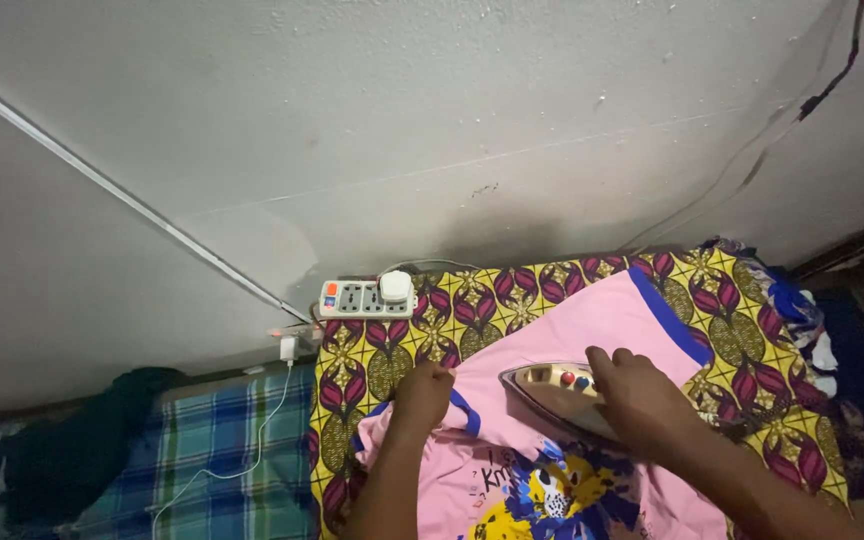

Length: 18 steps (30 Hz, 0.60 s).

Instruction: Ironing a pink graphic t-shirt on a covered surface.

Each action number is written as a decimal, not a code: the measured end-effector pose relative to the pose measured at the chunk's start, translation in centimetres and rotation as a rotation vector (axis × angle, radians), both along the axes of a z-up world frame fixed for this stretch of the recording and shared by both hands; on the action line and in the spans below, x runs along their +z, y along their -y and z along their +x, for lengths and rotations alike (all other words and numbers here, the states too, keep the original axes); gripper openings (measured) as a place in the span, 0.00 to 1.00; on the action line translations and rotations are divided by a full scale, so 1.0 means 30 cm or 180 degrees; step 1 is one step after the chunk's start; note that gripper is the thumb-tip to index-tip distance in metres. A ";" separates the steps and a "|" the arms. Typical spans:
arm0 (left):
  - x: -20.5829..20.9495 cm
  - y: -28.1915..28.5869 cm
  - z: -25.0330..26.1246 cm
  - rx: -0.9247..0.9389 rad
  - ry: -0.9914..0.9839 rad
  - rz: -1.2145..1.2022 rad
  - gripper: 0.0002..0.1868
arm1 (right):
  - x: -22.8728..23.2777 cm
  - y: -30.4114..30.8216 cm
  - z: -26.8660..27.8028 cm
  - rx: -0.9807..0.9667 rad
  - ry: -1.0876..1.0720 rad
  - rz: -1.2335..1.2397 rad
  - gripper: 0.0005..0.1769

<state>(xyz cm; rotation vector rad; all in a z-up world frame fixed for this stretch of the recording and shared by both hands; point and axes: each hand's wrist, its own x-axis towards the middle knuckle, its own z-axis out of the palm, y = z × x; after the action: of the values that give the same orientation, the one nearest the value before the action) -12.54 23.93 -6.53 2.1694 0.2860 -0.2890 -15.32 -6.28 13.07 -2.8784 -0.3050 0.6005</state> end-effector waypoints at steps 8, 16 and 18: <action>0.004 -0.002 0.007 -0.0142 -0.0075 0.0168 0.18 | -0.040 0.015 -0.007 -0.0039 0.0049 -0.0289 0.28; -0.021 0.006 -0.014 -0.0011 0.0182 0.0050 0.15 | -0.013 0.015 0.012 0.0072 0.0205 0.0244 0.45; -0.010 0.012 -0.027 0.0047 0.0135 0.0113 0.14 | 0.041 -0.016 0.019 -0.0069 -0.0186 0.0280 0.41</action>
<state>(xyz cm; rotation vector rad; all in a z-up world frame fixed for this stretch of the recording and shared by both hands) -13.36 23.56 -6.83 2.2045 0.2851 -0.2309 -14.73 -5.79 14.31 -2.7710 -0.2840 0.6491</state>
